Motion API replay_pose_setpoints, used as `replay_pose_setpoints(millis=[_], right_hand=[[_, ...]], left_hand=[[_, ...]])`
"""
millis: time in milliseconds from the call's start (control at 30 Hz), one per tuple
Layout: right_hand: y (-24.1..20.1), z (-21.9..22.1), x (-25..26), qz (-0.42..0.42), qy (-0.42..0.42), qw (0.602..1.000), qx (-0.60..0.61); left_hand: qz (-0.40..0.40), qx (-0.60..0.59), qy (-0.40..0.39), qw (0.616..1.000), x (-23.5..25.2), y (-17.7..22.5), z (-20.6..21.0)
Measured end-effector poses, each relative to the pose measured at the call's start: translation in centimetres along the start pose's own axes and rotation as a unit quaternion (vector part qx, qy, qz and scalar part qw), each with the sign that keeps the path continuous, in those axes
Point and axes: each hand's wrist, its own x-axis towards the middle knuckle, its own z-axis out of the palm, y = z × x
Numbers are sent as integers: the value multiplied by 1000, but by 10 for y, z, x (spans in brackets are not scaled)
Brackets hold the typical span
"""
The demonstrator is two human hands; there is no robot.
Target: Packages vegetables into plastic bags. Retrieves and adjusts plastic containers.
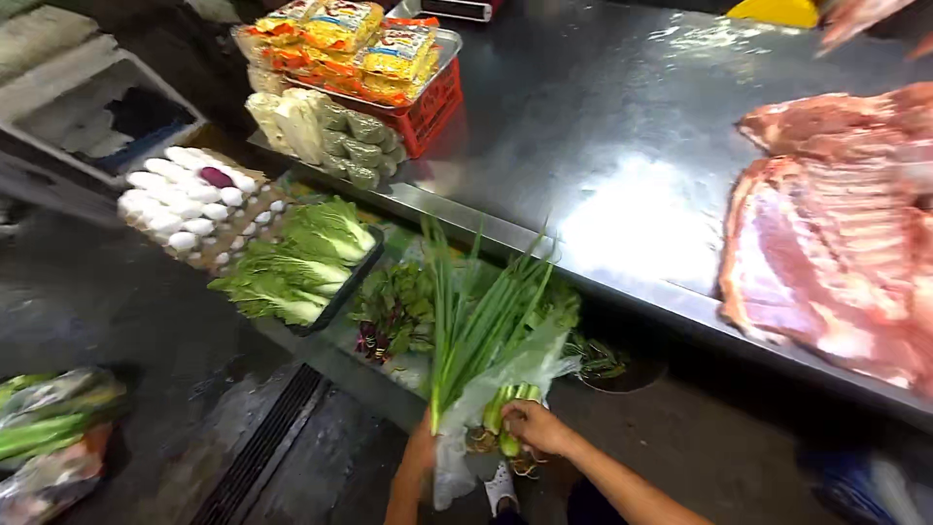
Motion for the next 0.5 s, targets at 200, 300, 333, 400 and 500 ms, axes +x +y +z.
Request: replay_pose_setpoints(millis=[200, 300, 333, 400, 500], right_hand=[[105, 2, -118, 72, 168, 970, 162], [163, 10, -155, 112, 224, 946, 205], [180, 14, -164, 123, 239, 936, 226], [209, 23, -186, 141, 259, 918, 263], [258, 30, -217, 148, 282, 914, 253]], left_hand=[[-10, 126, -44, 991, -16, 15, -8], [66, 167, -15, 984, 2, 27, -26], [95, 181, -6, 979, 13, 33, -32], [114, 200, -20, 973, 34, 42, -39], [58, 229, -38, 971, 53, 47, -43]])
